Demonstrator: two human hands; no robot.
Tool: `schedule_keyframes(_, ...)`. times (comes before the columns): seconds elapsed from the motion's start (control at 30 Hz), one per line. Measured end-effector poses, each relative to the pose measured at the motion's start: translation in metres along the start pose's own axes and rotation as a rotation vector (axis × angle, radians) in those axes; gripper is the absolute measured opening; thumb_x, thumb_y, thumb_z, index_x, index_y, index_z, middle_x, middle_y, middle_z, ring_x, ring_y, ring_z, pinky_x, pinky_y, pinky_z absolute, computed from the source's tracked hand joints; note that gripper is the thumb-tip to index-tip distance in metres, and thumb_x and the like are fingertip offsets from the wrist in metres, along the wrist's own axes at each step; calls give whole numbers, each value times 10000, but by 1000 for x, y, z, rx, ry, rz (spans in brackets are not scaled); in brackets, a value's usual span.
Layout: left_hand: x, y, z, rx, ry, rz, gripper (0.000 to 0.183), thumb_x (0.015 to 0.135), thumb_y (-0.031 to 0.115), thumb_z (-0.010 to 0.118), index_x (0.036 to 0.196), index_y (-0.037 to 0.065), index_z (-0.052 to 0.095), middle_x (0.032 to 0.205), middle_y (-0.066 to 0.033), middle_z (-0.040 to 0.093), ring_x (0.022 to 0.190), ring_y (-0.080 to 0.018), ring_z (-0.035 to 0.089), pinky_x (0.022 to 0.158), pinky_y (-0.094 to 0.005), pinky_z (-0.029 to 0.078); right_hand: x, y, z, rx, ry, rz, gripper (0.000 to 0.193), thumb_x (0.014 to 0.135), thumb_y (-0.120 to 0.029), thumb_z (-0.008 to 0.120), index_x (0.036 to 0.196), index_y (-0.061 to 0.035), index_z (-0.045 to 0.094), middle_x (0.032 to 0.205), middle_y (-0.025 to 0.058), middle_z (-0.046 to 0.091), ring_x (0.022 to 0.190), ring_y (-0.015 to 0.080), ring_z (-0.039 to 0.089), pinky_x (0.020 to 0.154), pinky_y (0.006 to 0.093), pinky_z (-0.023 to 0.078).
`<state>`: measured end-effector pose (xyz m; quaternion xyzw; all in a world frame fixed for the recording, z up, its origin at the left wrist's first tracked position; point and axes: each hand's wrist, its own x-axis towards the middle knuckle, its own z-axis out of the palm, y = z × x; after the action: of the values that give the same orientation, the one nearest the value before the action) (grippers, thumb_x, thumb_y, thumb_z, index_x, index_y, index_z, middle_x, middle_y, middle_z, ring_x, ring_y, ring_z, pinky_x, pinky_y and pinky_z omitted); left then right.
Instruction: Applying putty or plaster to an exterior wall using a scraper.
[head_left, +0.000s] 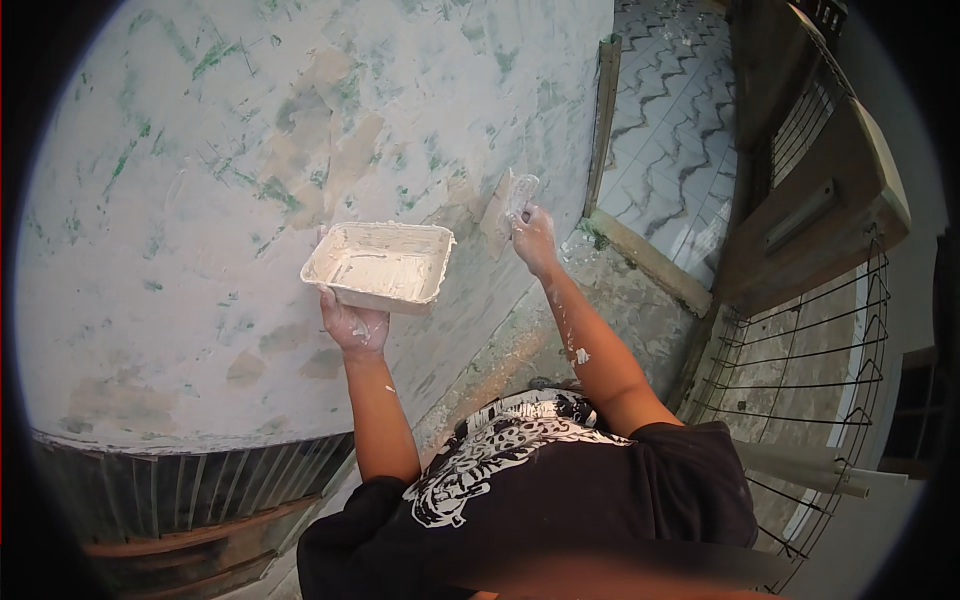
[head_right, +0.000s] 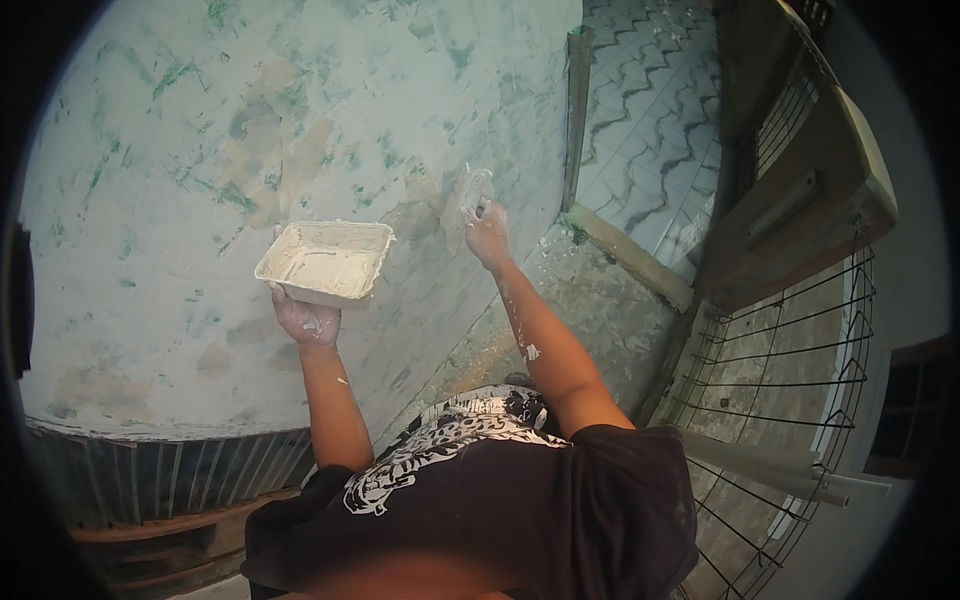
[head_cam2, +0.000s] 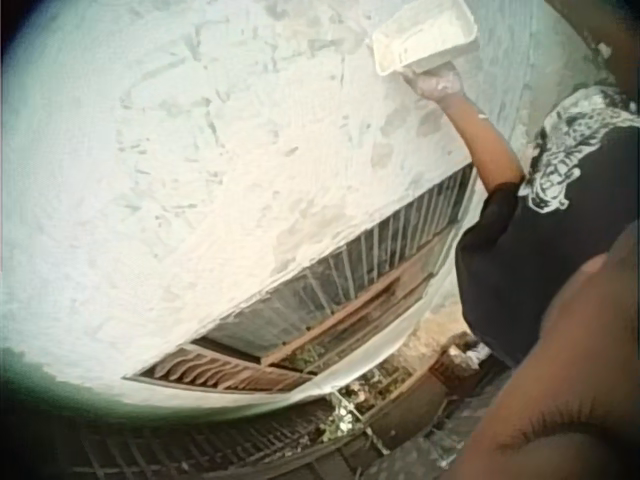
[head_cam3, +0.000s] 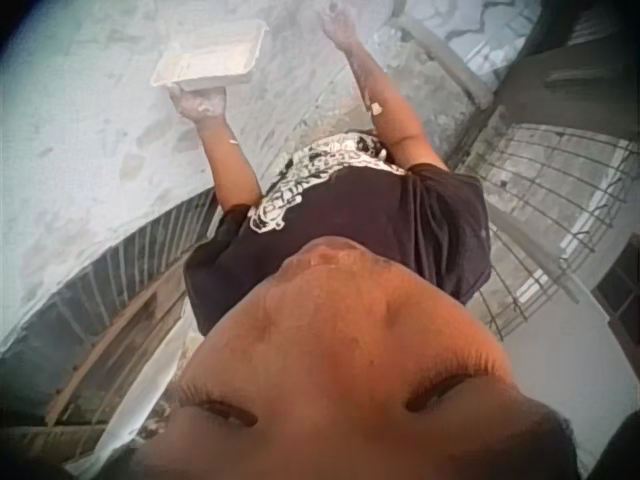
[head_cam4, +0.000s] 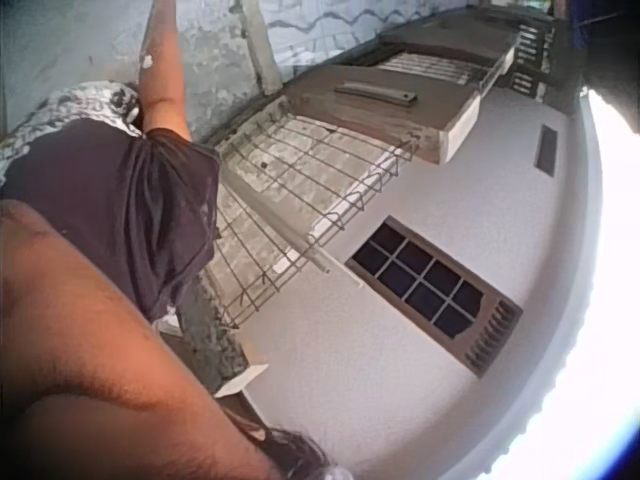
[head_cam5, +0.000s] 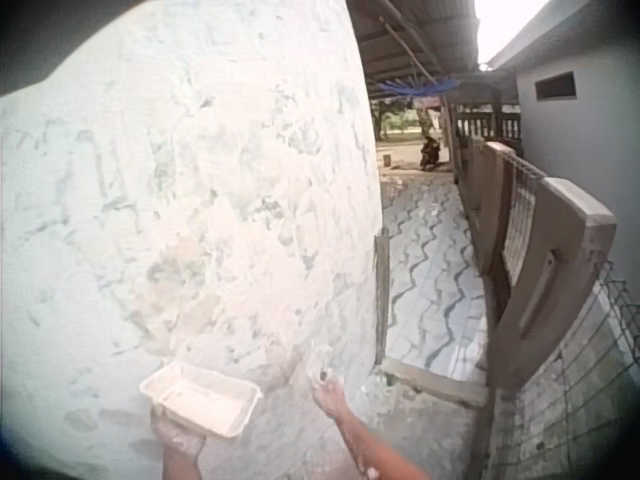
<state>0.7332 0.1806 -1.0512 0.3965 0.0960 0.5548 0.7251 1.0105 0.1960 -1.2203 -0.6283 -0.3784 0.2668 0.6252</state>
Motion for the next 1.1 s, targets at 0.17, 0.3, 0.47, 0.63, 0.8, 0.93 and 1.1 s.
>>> schedule_keyframes(0.17,-19,13,2,49,21,51,863,893,491,627,1561,173,183,1546,-95,307,1404,-334,319,1132,-545,317,42,20,8,662,31,392,234,939,-41,490,1125,68,580,1056,123,666,817,233,697,817,355,596)
schedule_keyframes(0.3,-38,31,-3,67,129,74,917,850,433,682,1568,196,162,1527,-95,335,1374,-327,368,1101,-528,365,61,4,39,337,36,475,174,908,-68,547,955,64,650,958,143,679,831,264,675,656,388,527)
schedule_keyframes(0.47,-48,49,-7,187,178,172,898,867,421,662,1569,182,154,1525,-106,335,1371,-325,374,1116,-514,349,32,-115,52,111,-36,98,206,899,-50,571,1038,75,659,912,138,693,803,161,642,694,304,497)
schedule_keyframes(0.63,-37,43,-13,41,255,169,751,927,441,589,1516,101,270,1485,-126,387,1350,-324,401,1109,-499,359,-16,-194,14,591,-370,-98,220,931,-64,582,1079,83,655,921,85,704,813,112,627,747,269,494)
schedule_keyframes(0.8,-20,42,-2,-56,255,255,619,997,462,459,1440,40,367,1392,-156,486,1250,-319,516,1040,-480,441,-54,-198,1,535,-438,-136,243,947,-88,584,1119,80,625,980,82,689,849,102,621,772,271,497)
schedule_keyframes(0.93,-13,47,-8,-66,212,155,569,1026,443,396,1412,26,407,1335,-164,544,1170,-309,585,990,-457,488,-60,-195,-5,125,-427,-285,250,950,-80,574,1160,54,592,996,122,675,895,97,619,789,281,501)
schedule_keyframes(1.1,-9,41,7,134,67,124,641,1042,469,321,1511,34,276,1431,-163,457,1257,-278,520,1054,-426,431,-73,-214,3,191,-491,-186,261,944,-91,578,1167,43,551,969,131,676,849,128,638,767,301,504)
